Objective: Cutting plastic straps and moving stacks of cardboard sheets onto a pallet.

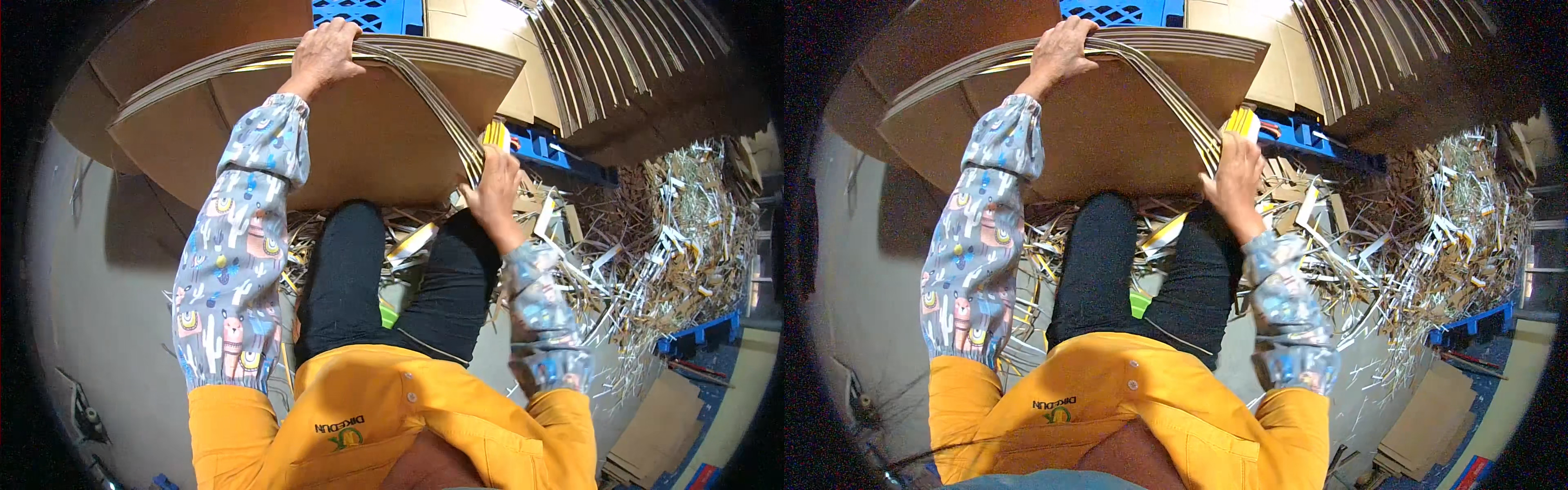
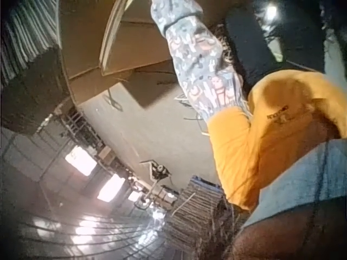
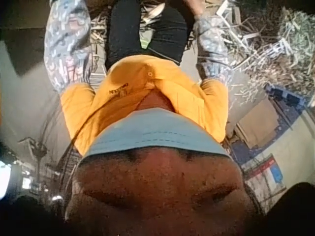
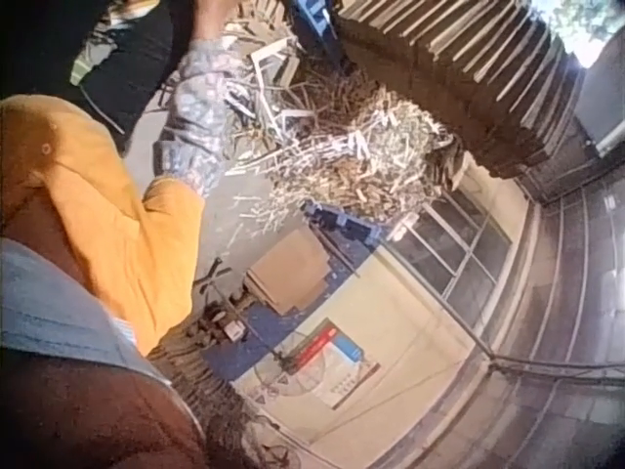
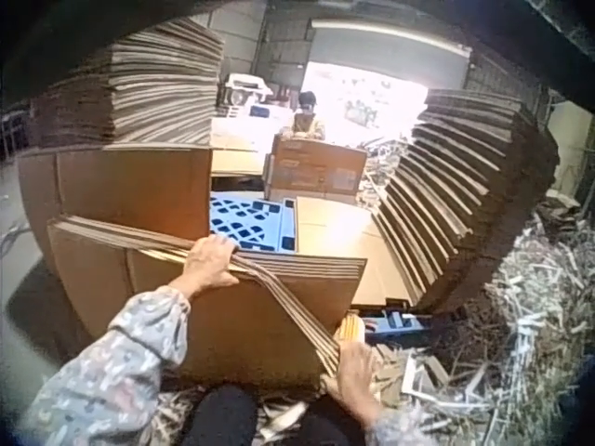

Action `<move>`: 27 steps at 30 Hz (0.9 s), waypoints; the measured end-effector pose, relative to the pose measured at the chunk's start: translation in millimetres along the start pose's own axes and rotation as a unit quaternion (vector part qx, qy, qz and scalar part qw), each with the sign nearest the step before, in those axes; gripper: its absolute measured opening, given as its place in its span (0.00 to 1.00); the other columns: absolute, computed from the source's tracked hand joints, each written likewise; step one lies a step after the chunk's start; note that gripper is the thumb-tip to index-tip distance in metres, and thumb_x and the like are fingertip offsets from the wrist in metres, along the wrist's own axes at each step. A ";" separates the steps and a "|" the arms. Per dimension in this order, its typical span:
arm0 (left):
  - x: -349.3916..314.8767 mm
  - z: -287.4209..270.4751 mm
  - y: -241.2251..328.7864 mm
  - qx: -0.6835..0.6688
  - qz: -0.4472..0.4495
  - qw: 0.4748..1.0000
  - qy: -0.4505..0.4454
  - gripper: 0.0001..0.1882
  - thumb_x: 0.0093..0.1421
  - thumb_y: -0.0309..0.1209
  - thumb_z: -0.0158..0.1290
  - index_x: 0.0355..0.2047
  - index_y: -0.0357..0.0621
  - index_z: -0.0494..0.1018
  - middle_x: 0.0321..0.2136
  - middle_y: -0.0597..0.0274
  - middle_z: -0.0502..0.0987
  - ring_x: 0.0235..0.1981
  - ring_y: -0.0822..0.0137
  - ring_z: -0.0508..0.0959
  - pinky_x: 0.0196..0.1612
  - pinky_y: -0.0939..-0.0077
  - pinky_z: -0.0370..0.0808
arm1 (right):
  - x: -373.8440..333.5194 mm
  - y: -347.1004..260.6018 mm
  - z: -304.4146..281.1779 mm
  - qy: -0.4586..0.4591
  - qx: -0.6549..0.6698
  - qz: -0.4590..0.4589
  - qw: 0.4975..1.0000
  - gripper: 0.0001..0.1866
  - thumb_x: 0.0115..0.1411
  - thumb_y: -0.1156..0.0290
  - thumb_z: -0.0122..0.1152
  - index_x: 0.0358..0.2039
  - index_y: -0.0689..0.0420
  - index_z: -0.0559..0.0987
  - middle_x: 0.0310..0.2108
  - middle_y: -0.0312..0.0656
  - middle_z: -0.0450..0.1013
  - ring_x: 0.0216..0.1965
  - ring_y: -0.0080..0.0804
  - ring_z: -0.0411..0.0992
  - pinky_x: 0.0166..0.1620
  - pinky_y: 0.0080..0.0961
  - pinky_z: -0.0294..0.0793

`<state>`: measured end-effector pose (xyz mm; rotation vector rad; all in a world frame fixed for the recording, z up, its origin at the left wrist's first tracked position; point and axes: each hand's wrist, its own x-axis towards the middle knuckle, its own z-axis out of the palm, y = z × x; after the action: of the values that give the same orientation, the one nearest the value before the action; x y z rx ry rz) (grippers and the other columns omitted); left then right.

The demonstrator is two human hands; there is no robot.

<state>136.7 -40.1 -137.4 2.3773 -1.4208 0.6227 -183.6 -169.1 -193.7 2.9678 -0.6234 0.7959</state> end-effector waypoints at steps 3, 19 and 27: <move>-10.2 -10.9 1.4 -0.011 0.000 1.000 0.002 0.26 0.40 0.42 0.62 0.40 0.49 0.68 0.36 0.61 0.69 0.42 0.59 0.70 0.47 0.63 0.66 | 37.8 4.1 -38.3 -0.252 -0.001 -0.087 0.964 0.45 0.36 0.51 0.70 0.52 0.58 0.61 0.50 0.45 0.62 0.49 0.46 0.58 0.50 0.39 0.58; -24.3 -18.3 15.3 -0.009 0.021 0.999 0.038 0.20 0.45 0.35 0.57 0.40 0.47 0.69 0.35 0.59 0.70 0.42 0.59 0.71 0.46 0.64 0.67 | -55.7 -70.8 6.5 0.003 0.267 0.018 0.964 0.26 0.40 0.58 0.69 0.34 0.61 0.70 0.30 0.49 0.67 0.34 0.48 0.66 0.38 0.38 0.66; -16.7 -43.4 -10.2 -0.109 0.123 0.971 -0.174 0.47 0.33 0.38 0.67 0.55 0.48 0.58 0.52 0.57 0.61 0.55 0.56 0.61 0.53 0.60 0.66 | 3.2 -53.2 35.6 -0.147 0.420 0.100 0.890 0.29 0.52 0.52 0.58 0.43 0.66 0.68 0.36 0.53 0.68 0.39 0.44 0.70 0.43 0.32 0.68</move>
<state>129.6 -2.6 -108.9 2.2281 -1.8418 0.0897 -143.9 -125.1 -218.2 3.9276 -0.7529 0.7788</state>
